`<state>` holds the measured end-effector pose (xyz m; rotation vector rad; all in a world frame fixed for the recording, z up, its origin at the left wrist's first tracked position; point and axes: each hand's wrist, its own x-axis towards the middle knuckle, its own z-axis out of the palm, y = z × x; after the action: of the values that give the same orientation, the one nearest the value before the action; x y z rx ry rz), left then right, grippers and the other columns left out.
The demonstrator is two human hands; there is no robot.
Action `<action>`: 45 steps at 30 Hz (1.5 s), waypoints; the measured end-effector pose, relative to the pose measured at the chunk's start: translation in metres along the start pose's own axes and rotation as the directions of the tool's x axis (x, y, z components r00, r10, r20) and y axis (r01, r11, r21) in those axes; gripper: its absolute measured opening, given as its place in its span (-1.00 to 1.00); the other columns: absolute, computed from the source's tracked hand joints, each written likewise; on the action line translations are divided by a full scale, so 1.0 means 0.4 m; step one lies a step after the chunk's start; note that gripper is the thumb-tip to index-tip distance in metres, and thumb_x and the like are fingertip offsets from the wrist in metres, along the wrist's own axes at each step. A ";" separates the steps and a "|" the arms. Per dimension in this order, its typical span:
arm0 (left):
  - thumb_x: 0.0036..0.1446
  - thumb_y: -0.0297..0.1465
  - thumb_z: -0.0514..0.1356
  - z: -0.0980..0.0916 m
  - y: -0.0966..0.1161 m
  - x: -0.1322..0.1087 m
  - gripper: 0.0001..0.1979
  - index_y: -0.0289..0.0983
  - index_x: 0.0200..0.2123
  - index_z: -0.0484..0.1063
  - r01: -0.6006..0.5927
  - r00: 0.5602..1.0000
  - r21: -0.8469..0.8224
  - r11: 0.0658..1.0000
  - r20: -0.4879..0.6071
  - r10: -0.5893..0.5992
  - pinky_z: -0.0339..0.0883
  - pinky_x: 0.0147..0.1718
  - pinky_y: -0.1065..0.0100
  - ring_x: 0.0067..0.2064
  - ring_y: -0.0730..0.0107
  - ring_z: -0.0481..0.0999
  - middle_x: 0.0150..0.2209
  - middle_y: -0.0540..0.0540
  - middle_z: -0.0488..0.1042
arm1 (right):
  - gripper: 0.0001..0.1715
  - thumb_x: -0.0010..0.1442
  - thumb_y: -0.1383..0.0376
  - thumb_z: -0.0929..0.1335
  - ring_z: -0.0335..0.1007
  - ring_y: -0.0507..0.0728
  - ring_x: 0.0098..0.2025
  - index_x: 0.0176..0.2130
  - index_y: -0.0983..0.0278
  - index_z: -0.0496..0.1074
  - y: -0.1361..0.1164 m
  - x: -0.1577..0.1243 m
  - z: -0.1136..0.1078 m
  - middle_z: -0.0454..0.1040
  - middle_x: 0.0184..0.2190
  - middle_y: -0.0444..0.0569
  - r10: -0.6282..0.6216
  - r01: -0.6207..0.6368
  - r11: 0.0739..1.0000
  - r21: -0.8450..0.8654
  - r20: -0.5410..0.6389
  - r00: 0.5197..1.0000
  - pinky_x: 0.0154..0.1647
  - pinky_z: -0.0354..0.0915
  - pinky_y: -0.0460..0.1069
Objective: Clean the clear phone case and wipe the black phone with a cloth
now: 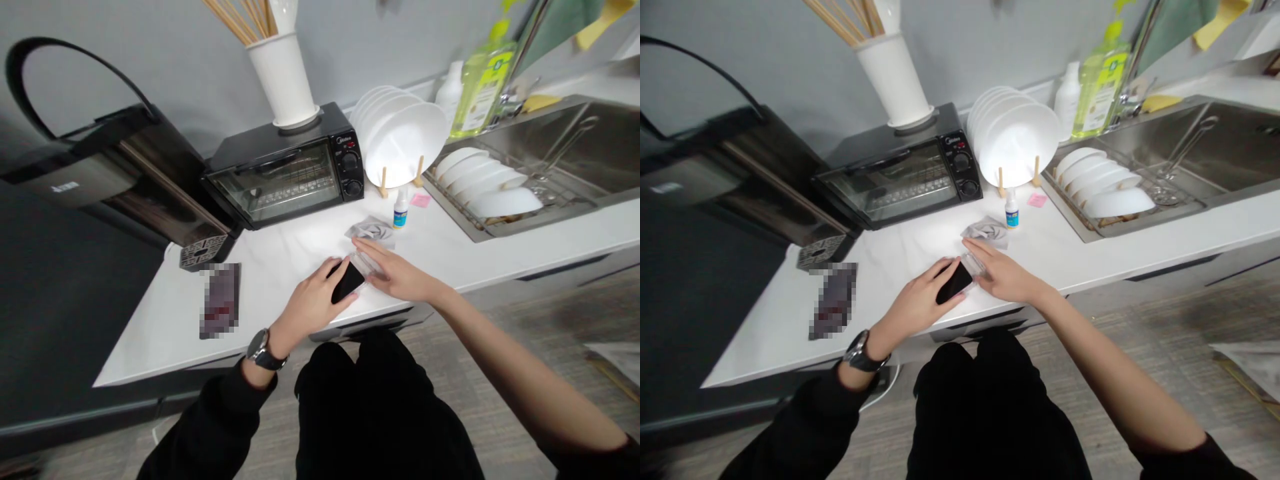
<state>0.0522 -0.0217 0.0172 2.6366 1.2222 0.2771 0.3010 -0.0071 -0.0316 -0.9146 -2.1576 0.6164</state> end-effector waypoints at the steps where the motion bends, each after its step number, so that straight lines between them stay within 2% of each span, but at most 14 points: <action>1: 0.38 -0.04 0.16 0.003 -0.004 0.006 -0.24 -0.17 0.50 0.05 -0.021 0.999 0.014 1.000 0.025 0.020 0.29 0.35 -0.01 0.43 -0.04 0.27 0.45 -0.26 0.20 | -0.08 0.35 0.28 0.36 0.07 0.31 0.50 0.53 0.22 -0.05 0.009 -0.007 -0.004 0.04 0.52 0.16 -0.022 0.021 0.999 0.024 0.051 0.998 0.47 0.11 0.32; 4: 0.36 0.03 0.16 0.001 -0.013 0.027 -0.16 -0.23 0.52 -0.02 -0.074 0.993 0.040 0.996 0.093 0.070 0.10 0.45 0.02 0.53 0.02 0.03 0.52 -0.27 0.05 | 0.04 0.34 0.18 0.44 0.10 0.31 0.49 0.54 0.21 -0.12 0.038 -0.006 -0.021 0.04 0.51 0.15 -0.056 0.046 0.996 0.072 0.135 0.989 0.48 0.10 0.28; 7: 0.35 0.07 0.15 -0.002 -0.011 0.044 -0.13 -0.26 0.51 -0.01 -0.098 0.987 0.068 0.993 0.135 0.088 0.06 0.46 0.02 0.53 0.03 0.01 0.53 -0.29 -0.01 | 0.11 0.26 0.15 0.52 0.12 0.30 0.48 0.53 0.19 -0.07 0.062 0.011 -0.038 0.09 0.50 0.13 -0.051 0.033 0.993 0.112 0.165 0.985 0.48 0.09 0.23; 10: 0.41 0.05 0.08 0.004 0.003 0.047 -0.20 -0.27 0.51 0.00 -0.088 0.990 0.097 0.991 0.122 0.076 0.08 0.46 -0.01 0.53 0.03 0.00 0.52 -0.30 0.01 | 0.15 0.18 0.14 0.58 0.19 0.31 0.45 0.51 0.15 0.02 0.074 0.028 -0.050 0.16 0.47 0.10 -0.041 0.010 0.988 0.153 0.199 0.979 0.46 0.14 0.21; 15: 0.48 -0.02 -0.01 0.024 0.033 0.041 -0.30 -0.31 0.48 0.06 -0.030 0.992 0.116 0.993 0.124 0.016 0.10 0.45 -0.02 0.54 0.02 -0.02 0.51 -0.32 0.06 | 0.02 0.15 0.15 0.59 0.37 0.27 0.35 0.45 0.08 0.20 0.074 0.044 -0.058 0.35 0.38 0.00 -0.081 0.042 0.980 0.192 0.201 0.976 0.40 0.24 0.14; 21: 0.51 -0.08 -0.06 0.054 0.050 0.046 -0.35 -0.35 0.47 0.01 0.012 0.999 0.120 0.993 0.043 -0.017 0.07 0.46 -0.10 0.54 -0.02 -0.01 0.49 -0.38 0.08 | -0.10 0.18 0.16 0.57 0.30 0.25 0.39 0.40 0.15 0.30 0.069 0.044 -0.057 0.33 0.39 0.03 -0.120 0.070 0.962 0.264 0.179 0.976 0.45 0.17 0.15; 27: 0.49 -0.09 -0.01 0.062 0.037 0.044 -0.42 -0.27 0.41 0.06 -0.018 0.999 0.008 1.000 -0.040 0.019 0.09 0.44 -0.09 0.50 0.05 0.10 0.45 -0.32 0.17 | -0.24 0.22 0.23 0.51 0.25 0.20 0.42 0.35 0.11 0.36 0.088 0.057 -0.059 0.34 0.39 0.00 -0.080 -0.054 0.897 0.438 0.280 0.957 0.49 0.06 0.24; 32: 0.49 -0.07 -0.02 0.085 0.034 0.049 -0.43 -0.29 0.37 0.12 -0.019 0.996 0.031 0.999 -0.087 0.022 0.20 0.35 -0.12 0.46 -0.02 0.18 0.40 -0.37 0.23 | -0.28 0.07 0.27 0.56 0.35 0.24 0.35 0.22 0.13 0.50 0.084 0.078 -0.050 0.44 0.31 0.03 0.043 -0.173 0.878 0.445 0.288 0.957 0.40 0.21 0.27; 36: 0.47 -0.10 0.02 0.071 0.039 0.052 -0.46 -0.30 0.34 0.17 -0.082 0.988 -0.008 0.997 -0.135 0.080 0.19 0.35 -0.12 0.41 -0.03 0.23 0.35 -0.37 0.29 | -0.35 0.04 0.31 0.56 0.45 0.25 0.27 0.14 0.14 0.55 0.046 0.064 -0.046 0.54 0.22 0.02 0.110 -0.178 0.928 0.328 0.216 0.970 0.35 0.28 0.27; 38: 0.46 -0.13 0.05 0.048 0.038 0.027 -0.49 -0.29 0.32 0.20 -0.123 0.976 -0.053 0.991 -0.188 0.111 0.18 0.37 -0.06 0.39 0.01 0.25 0.32 -0.34 0.31 | -0.44 0.14 0.31 0.50 0.47 0.23 0.25 0.15 0.16 0.54 0.025 0.050 -0.049 0.56 0.19 0.02 0.150 -0.177 0.951 0.253 0.124 0.981 0.34 0.31 0.25; 39: 0.46 -0.14 0.06 0.037 0.035 0.005 -0.50 -0.27 0.32 0.20 -0.119 0.963 -0.077 0.990 -0.252 0.096 0.16 0.38 -0.04 0.39 0.04 0.25 0.32 -0.31 0.31 | -0.51 0.22 0.31 0.44 0.48 0.23 0.24 0.15 0.17 0.53 0.018 0.045 -0.050 0.57 0.17 0.03 0.175 -0.184 0.961 0.205 0.060 0.983 0.33 0.32 0.24; 41: 0.41 -0.10 0.15 0.028 0.022 -0.053 -0.38 -0.23 0.39 0.11 -0.047 0.939 -0.111 0.993 -0.343 0.006 0.15 0.39 -0.05 0.40 0.01 0.23 0.35 -0.29 0.27 | -0.58 0.35 0.31 0.31 0.49 0.23 0.22 0.16 0.19 0.52 0.013 0.048 -0.050 0.57 0.15 0.07 0.223 -0.215 0.972 0.096 -0.081 0.971 0.32 0.33 0.26; 43: 0.29 -0.05 0.29 0.038 0.003 -0.112 -0.16 -0.21 0.45 0.00 0.030 0.933 -0.117 0.993 -0.353 -0.070 0.18 0.36 -0.13 0.39 -0.10 0.24 0.38 -0.32 0.23 | -0.58 0.36 0.33 0.28 0.46 0.27 0.25 0.15 0.21 0.53 0.019 0.066 -0.046 0.55 0.17 0.11 0.247 -0.254 0.967 -0.015 -0.186 0.951 0.37 0.27 0.30; 45: 0.22 -0.11 0.36 0.057 -0.016 -0.154 -0.05 -0.21 0.48 -0.07 0.069 0.939 -0.125 0.990 -0.328 -0.107 0.21 0.33 -0.13 0.36 -0.14 0.28 0.34 -0.33 0.28 | -0.61 0.31 0.33 0.34 0.43 0.31 0.27 0.09 0.24 0.56 0.026 0.090 -0.039 0.55 0.18 0.13 0.255 -0.286 0.952 -0.108 -0.231 0.939 0.41 0.19 0.32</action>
<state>0.0144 -0.0679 -0.0111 2.4981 1.3737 0.7800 0.2989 0.0291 -0.0134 -1.3094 -1.9142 0.4748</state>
